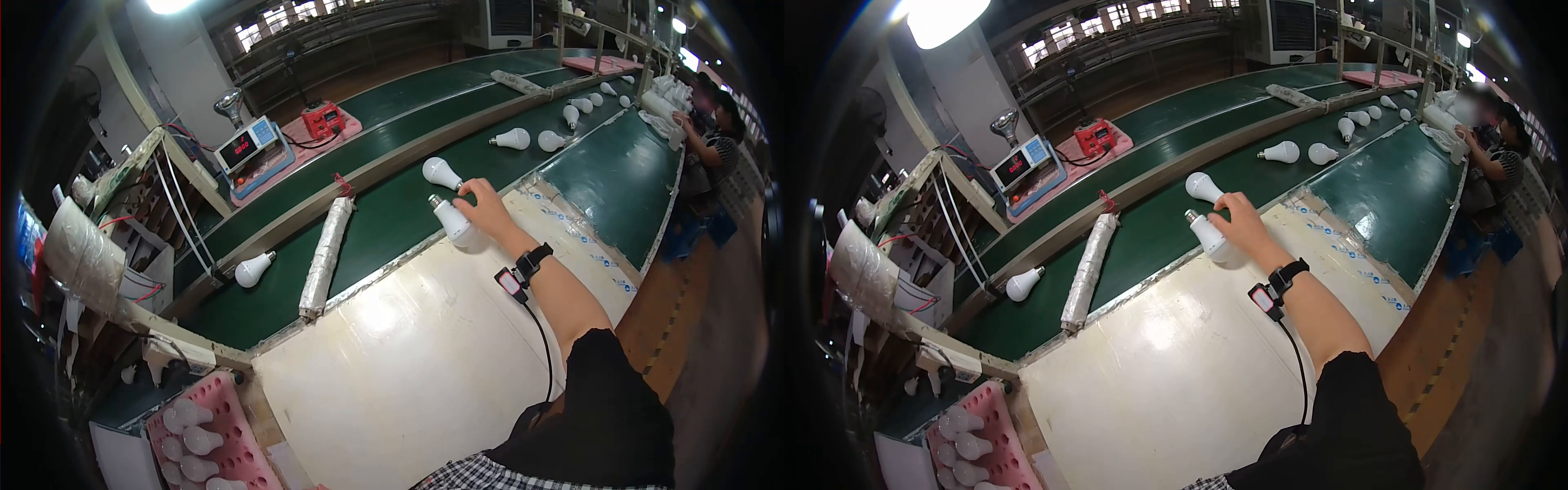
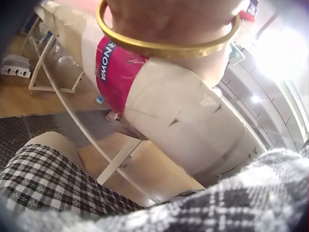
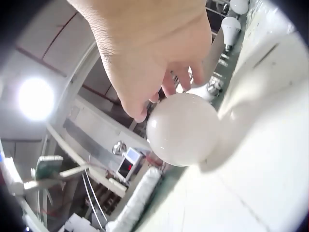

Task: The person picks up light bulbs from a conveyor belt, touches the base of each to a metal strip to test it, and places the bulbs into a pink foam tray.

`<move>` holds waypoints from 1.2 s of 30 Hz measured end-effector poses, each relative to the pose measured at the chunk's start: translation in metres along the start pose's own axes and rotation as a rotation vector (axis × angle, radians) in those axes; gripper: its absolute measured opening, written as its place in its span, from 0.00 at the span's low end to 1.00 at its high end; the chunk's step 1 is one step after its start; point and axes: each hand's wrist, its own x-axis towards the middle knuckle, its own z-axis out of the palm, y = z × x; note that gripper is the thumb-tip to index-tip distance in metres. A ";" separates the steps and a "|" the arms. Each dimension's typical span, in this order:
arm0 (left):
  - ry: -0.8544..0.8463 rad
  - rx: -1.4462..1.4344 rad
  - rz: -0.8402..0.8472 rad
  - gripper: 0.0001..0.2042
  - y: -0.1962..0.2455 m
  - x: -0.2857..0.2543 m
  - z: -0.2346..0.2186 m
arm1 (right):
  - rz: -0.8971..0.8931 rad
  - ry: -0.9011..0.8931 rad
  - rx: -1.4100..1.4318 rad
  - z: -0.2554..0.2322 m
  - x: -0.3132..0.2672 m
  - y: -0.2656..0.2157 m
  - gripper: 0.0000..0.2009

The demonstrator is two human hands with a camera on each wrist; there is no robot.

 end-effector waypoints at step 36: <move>0.051 -0.126 0.059 0.09 -0.021 0.000 0.001 | 1.126 -0.739 1.488 0.022 -0.160 -0.213 0.21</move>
